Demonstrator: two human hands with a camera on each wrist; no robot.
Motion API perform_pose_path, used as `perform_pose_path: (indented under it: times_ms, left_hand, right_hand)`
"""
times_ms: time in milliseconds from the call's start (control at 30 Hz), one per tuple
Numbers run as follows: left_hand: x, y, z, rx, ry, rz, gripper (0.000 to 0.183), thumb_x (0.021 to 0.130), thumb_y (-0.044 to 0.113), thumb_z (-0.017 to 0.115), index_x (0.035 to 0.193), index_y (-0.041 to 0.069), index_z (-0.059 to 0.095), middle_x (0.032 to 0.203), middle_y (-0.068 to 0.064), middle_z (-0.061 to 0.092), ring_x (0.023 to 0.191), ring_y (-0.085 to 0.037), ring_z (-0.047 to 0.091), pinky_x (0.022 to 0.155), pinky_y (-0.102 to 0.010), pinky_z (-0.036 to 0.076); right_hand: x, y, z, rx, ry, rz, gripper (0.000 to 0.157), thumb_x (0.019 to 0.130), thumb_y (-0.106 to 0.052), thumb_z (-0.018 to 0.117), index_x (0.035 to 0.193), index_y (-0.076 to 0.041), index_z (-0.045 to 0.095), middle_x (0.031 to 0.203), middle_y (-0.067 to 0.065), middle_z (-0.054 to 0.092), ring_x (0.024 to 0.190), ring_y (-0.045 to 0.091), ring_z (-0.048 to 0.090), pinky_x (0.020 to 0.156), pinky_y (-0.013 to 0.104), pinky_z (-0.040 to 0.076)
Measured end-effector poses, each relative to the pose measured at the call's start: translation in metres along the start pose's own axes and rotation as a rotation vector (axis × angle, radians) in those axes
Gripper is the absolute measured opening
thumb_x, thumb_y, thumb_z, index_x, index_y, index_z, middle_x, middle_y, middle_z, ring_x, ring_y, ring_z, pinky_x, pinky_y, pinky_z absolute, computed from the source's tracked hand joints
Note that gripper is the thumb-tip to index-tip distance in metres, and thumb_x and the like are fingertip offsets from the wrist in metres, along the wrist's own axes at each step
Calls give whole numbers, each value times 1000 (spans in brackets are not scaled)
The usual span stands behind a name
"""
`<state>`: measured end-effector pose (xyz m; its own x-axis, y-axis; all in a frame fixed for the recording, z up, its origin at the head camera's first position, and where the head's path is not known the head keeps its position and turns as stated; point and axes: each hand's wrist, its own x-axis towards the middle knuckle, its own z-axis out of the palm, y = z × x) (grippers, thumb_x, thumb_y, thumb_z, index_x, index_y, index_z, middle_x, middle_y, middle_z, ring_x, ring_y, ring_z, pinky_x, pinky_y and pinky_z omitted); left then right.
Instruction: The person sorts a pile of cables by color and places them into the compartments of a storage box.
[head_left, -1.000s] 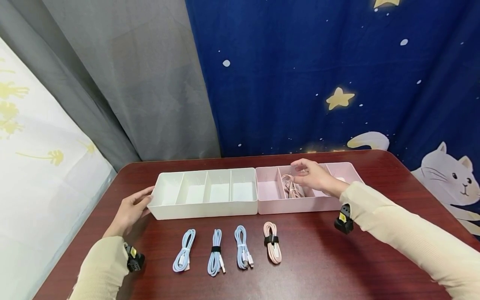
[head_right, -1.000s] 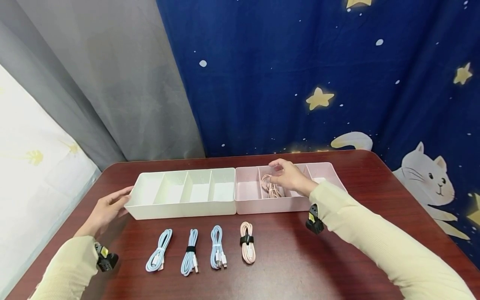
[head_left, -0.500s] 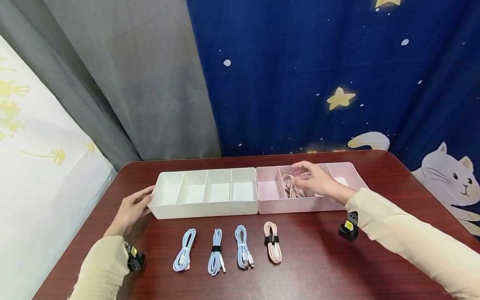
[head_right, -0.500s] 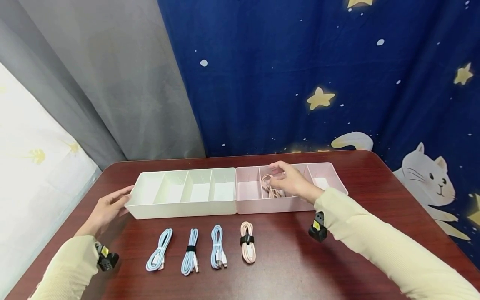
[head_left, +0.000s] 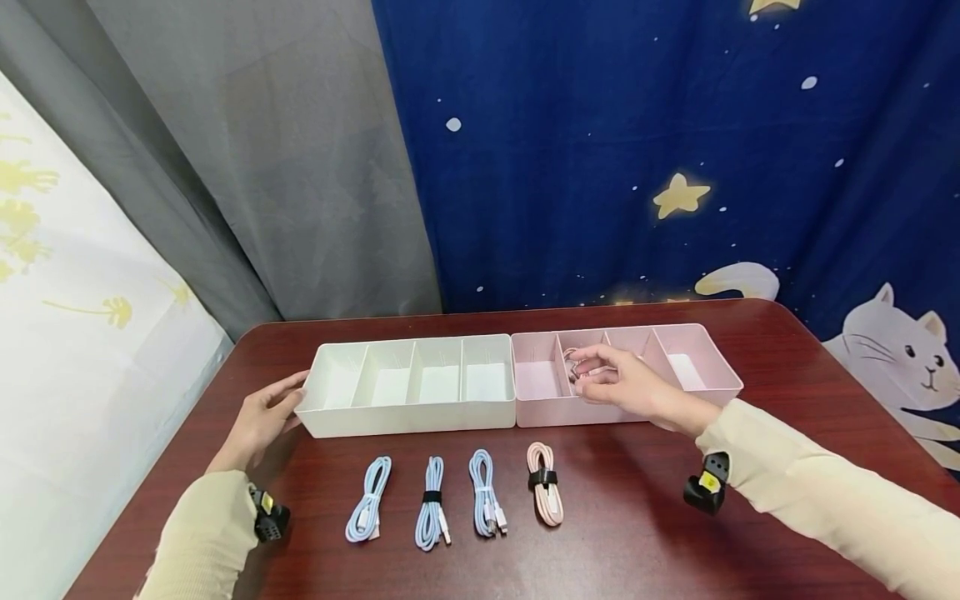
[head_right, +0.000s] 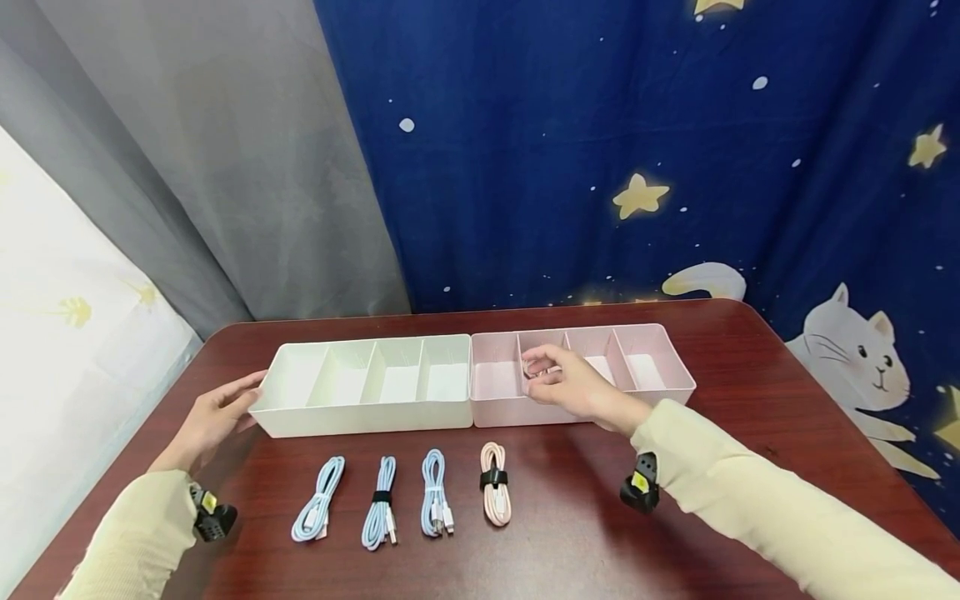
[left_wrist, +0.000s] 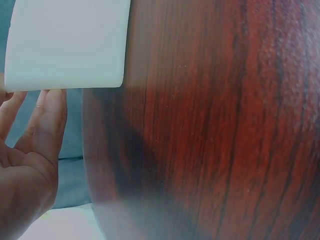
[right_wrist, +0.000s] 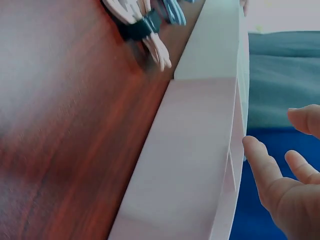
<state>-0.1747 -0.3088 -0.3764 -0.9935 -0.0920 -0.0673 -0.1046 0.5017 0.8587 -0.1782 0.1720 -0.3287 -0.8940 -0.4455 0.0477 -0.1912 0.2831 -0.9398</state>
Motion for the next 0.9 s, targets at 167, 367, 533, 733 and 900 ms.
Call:
perform_pose_path:
  times_ms: [167, 367, 533, 733, 900]
  left_hand:
    - [-1, 2, 0, 3, 11, -5, 54, 92, 37, 45, 136, 9, 35, 126, -23, 44, 96, -13, 53, 77, -27, 49]
    - [0, 1, 1, -5, 11, 6, 57, 90, 42, 47, 136, 10, 37, 125, -22, 44, 98, -16, 53, 76, -26, 49]
    - [0, -1, 1, -23, 15, -12, 55, 90, 40, 48, 136, 10, 38, 125, -20, 46, 95, -13, 54, 75, -25, 50]
    - [-1, 2, 1, -2, -14, 12, 52, 93, 34, 43, 137, 8, 34, 125, -23, 44, 92, -4, 52, 77, -27, 49]
    - [-2, 3, 0, -16, -21, 13, 50, 93, 31, 44, 137, 8, 34, 123, -23, 44, 88, 1, 52, 77, -26, 49]
  right_hand:
    - [-8, 0, 7, 2, -25, -19, 43, 82, 0, 60, 119, 12, 42, 107, 24, 49, 93, 29, 56, 76, 29, 49]
    - [-15, -2, 17, 42, -83, -22, 45, 81, 2, 59, 120, 13, 40, 108, 28, 47, 97, 38, 53, 74, 28, 50]
    - [-20, 0, 25, 90, -130, -2, 45, 82, 2, 57, 120, 14, 38, 109, 31, 43, 95, 36, 53, 75, 32, 50]
    - [-26, 6, 31, 102, -146, 28, 46, 82, 0, 58, 120, 15, 37, 109, 32, 43, 90, 27, 56, 75, 32, 51]
    - [-27, 13, 36, 113, -165, 33, 48, 81, 0, 59, 120, 16, 37, 108, 30, 46, 92, 30, 56, 74, 30, 50]
